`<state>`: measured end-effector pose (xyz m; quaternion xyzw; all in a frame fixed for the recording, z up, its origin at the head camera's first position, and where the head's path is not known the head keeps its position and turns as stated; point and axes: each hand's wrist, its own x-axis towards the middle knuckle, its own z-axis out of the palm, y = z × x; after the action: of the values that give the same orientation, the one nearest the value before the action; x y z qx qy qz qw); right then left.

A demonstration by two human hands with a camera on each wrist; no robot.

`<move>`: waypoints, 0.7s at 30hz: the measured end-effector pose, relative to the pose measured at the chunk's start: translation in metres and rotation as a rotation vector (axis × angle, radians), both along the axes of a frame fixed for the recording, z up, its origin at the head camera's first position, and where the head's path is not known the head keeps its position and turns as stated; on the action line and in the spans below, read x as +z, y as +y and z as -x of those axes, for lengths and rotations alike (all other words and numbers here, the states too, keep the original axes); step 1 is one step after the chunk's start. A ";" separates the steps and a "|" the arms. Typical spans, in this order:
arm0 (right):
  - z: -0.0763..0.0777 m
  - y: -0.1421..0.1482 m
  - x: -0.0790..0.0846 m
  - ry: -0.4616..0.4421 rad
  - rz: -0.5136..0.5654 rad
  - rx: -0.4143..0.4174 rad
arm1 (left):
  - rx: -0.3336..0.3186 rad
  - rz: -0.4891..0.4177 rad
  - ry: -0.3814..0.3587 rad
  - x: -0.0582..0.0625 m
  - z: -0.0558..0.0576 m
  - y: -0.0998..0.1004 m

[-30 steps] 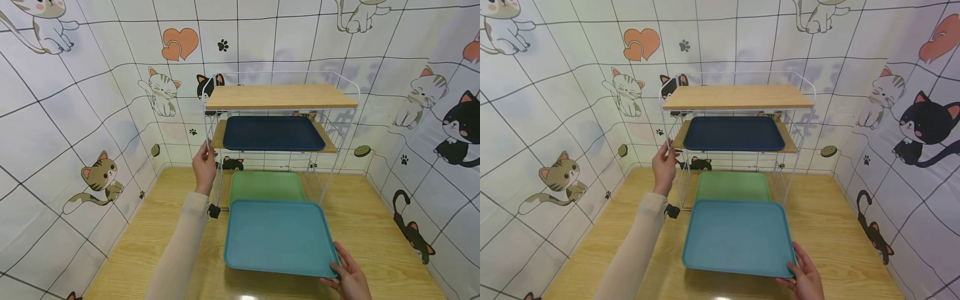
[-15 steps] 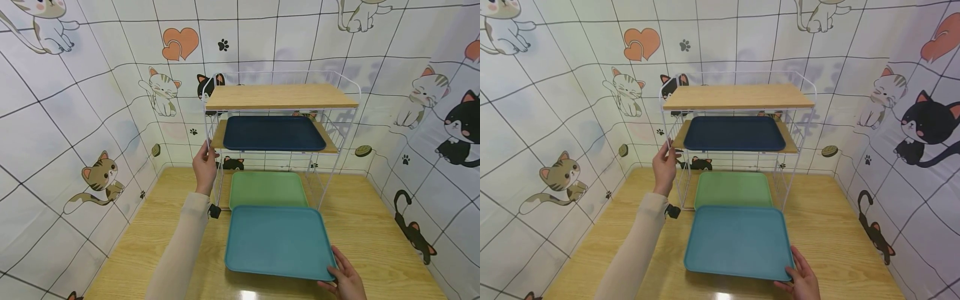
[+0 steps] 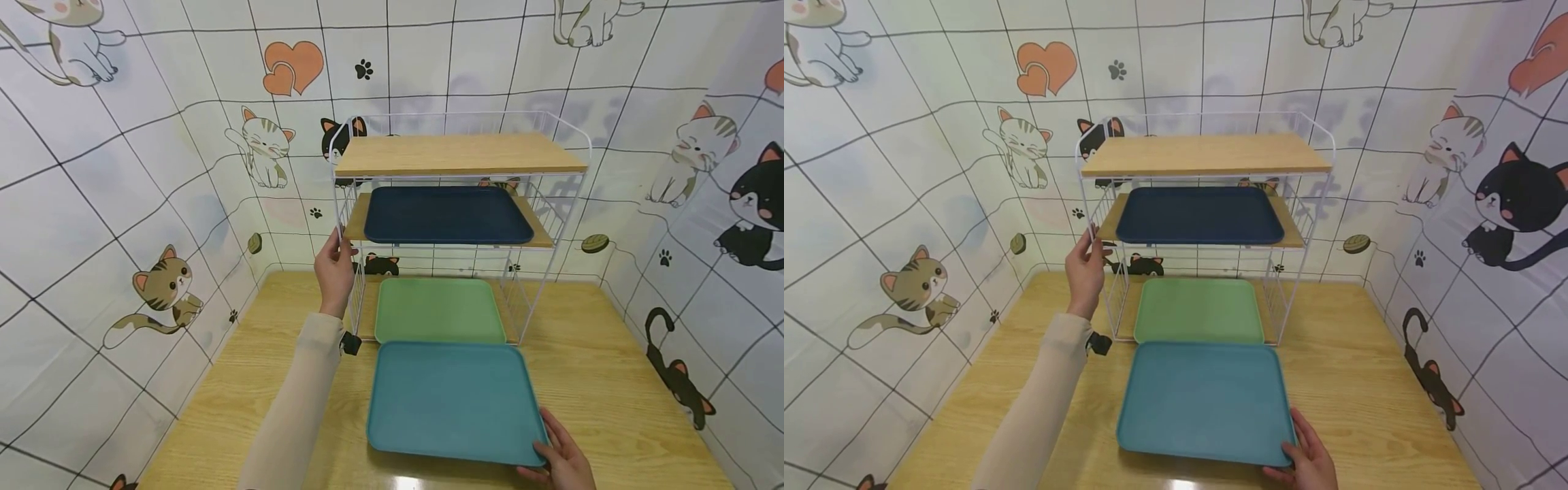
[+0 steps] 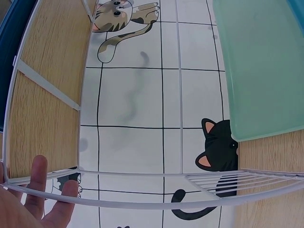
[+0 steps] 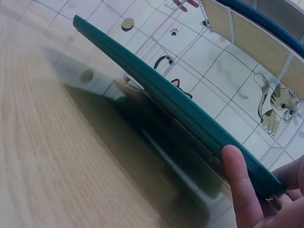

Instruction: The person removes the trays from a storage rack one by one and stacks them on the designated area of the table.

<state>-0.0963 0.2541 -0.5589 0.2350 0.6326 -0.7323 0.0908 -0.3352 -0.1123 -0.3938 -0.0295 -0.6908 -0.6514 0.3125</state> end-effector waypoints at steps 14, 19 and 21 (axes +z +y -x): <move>-0.011 -0.002 -0.018 -0.019 0.007 -0.027 | 0.013 -0.002 -0.007 0.002 -0.001 0.001; -0.011 -0.002 -0.023 -0.021 0.020 -0.035 | 0.011 -0.016 -0.001 0.003 -0.001 0.001; -0.011 -0.002 -0.026 -0.021 0.019 -0.033 | 0.008 -0.021 0.002 0.003 -0.001 0.002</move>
<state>-0.0858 0.2518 -0.5847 0.2522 0.6209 -0.7370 0.0877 -0.3338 -0.1107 -0.3909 -0.0241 -0.6836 -0.6573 0.3164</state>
